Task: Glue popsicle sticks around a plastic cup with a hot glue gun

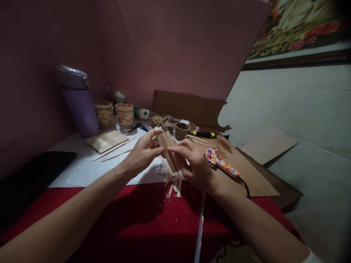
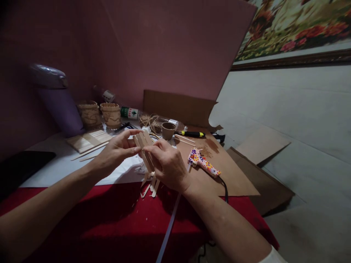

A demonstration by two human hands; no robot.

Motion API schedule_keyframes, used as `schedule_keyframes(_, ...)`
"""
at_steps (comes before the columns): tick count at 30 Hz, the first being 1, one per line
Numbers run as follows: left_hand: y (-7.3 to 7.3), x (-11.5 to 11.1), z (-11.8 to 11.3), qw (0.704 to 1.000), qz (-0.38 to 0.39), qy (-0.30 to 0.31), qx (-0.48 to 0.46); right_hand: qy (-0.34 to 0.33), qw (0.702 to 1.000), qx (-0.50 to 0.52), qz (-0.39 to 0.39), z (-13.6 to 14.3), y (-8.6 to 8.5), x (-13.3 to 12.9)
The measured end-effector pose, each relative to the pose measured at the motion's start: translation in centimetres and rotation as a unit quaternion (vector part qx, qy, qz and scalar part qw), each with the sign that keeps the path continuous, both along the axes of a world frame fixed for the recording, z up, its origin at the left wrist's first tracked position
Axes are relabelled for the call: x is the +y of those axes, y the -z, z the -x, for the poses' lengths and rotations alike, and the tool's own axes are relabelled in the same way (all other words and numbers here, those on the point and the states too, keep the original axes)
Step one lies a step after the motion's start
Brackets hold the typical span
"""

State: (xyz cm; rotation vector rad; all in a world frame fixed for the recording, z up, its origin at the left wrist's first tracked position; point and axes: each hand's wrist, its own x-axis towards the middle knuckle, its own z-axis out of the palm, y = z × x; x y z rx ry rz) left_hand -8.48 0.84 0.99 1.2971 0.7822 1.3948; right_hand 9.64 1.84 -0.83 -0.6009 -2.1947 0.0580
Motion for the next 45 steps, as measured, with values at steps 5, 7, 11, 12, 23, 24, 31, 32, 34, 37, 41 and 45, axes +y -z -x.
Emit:
schedule_keyframes(5, -0.2, -0.1, 0.0, 1.0, -0.009, 0.01, 0.008, 0.0, 1.0, -0.015, -0.022, 0.1, -0.3, -0.1)
schedule_keyframes(7, -0.2, -0.1, 0.0, 1.0, -0.006, 0.007, 0.015, -0.01, 1.0, -0.019, -0.022, 0.1, -0.4, -0.2)
schedule_keyframes(11, -0.3, -0.1, 0.1, 0.999, 0.005, 0.01, 0.034, -0.042, 0.999, -0.021, -0.021, 0.2, -0.6, -0.3)
schedule_keyframes(12, -0.3, -0.2, 0.1, 0.999, 0.007, 0.01, 0.039, -0.049, 0.998, -0.02, -0.025, 0.2, -0.6, -0.2)
schedule_keyframes(23, -0.4, -0.6, 0.2, 0.999, 0.025, 0.026, 0.032, -0.035, 0.992, -0.047, -0.111, 1.0, -0.6, 0.4)
schedule_keyframes(24, -0.4, -0.7, 0.1, 0.999, 0.029, 0.026, 0.033, -0.032, 0.992, -0.052, -0.113, 1.0, -0.7, 0.5)
schedule_keyframes(31, -0.7, -1.1, -0.4, 0.997, 0.056, 0.026, 0.035, -0.073, 0.995, -0.036, -0.051, 0.7, -1.0, 0.5)
schedule_keyframes(32, -0.8, -1.1, -0.5, 0.997, 0.056, 0.029, 0.04, -0.079, 0.996, -0.015, -0.026, 0.6, -1.0, 0.3)
schedule_keyframes(34, -1.0, -1.1, -0.5, 0.997, 0.054, 0.028, 0.05, -0.084, 0.996, 0.04, 0.015, 0.5, -0.9, 0.0)
schedule_keyframes(37, -1.2, -1.0, -0.3, 0.997, 0.048, 0.017, 0.054, -0.067, 0.992, 0.1, 0.024, 0.5, -0.8, -0.5)
schedule_keyframes(41, -1.2, -1.0, -0.1, 0.997, 0.035, 0.015, 0.063, -0.04, 0.997, 0.06, 0.009, 0.6, -0.7, -0.5)
schedule_keyframes(45, -1.2, -1.2, -0.1, 0.997, 0.031, 0.007, 0.072, -0.03, 0.999, 0.025, -0.01, 0.7, -0.6, -0.5)
